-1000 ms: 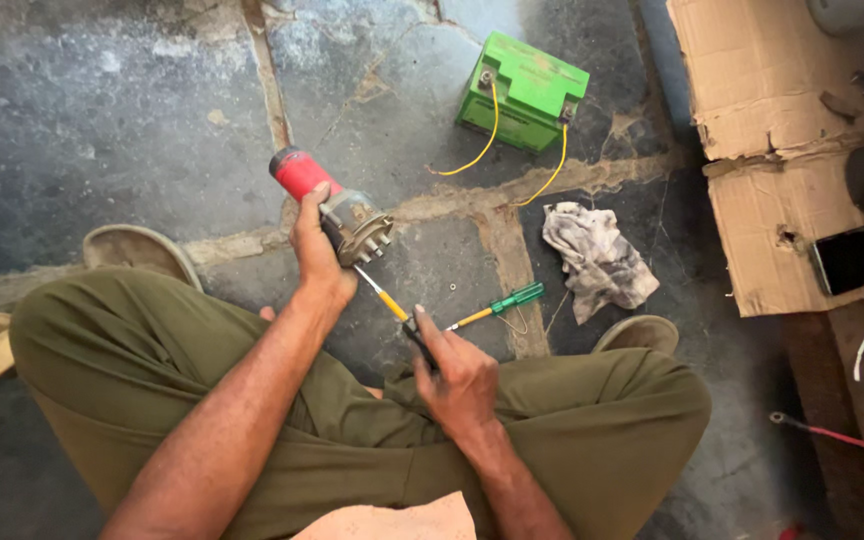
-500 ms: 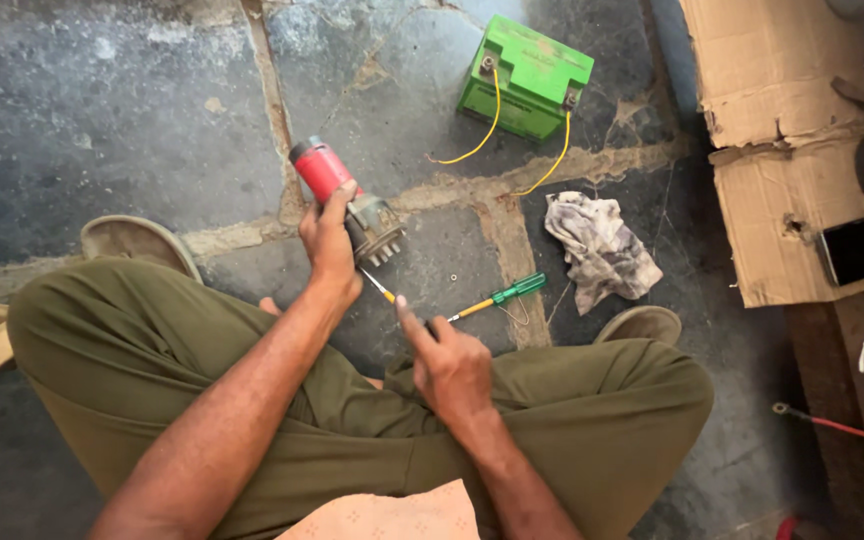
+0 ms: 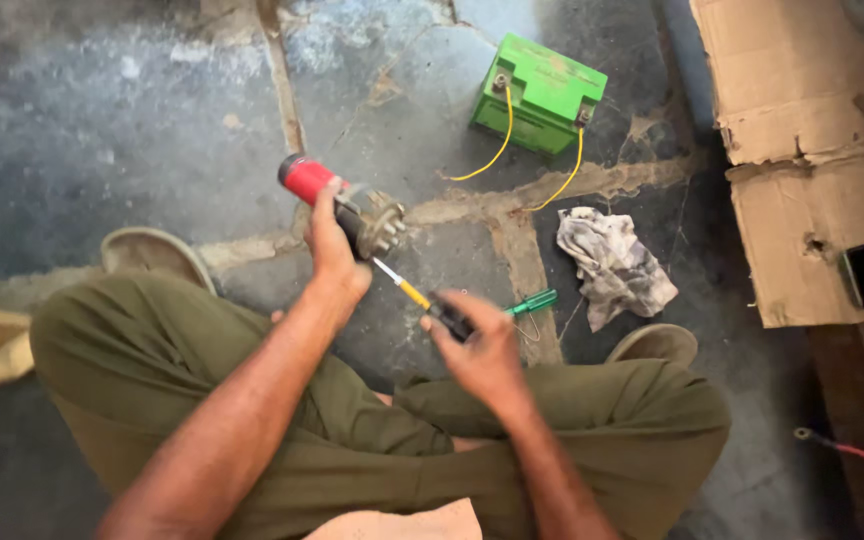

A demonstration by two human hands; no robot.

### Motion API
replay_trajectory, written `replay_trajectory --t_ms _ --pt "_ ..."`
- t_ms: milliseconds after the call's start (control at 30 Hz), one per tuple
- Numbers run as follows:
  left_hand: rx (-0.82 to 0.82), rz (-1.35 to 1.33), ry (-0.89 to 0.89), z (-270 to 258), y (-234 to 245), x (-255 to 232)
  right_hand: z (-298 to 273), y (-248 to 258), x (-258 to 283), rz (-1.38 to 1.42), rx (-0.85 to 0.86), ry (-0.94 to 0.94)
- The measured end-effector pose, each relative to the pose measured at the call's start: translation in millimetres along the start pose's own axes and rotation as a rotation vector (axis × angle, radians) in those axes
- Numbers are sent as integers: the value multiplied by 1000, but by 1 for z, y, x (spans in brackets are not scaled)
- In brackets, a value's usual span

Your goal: The person sits on the floor and uses a screwdriver to disassemble a red cylindrical electrical component. They remove the screws and separate the housing to reveal the internal parts, then inspect the separated pieces.

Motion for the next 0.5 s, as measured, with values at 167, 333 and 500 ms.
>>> replay_trajectory --t_ms 167,333,500 --pt "-16 -15 8 44 -20 -15 43 12 -46 400 -161 -354" --pt "53 38 44 60 -28 -17 61 4 -93 463 -231 -410" --pt "10 119 57 71 -23 -9 68 -6 -128 173 24 -499"
Point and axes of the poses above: each hand's wrist, its own z-axis towards the middle knuckle, its own y-axis out of the back of the hand, x = y × z, the point moved 8 cm from there along z, towards the middle knuckle
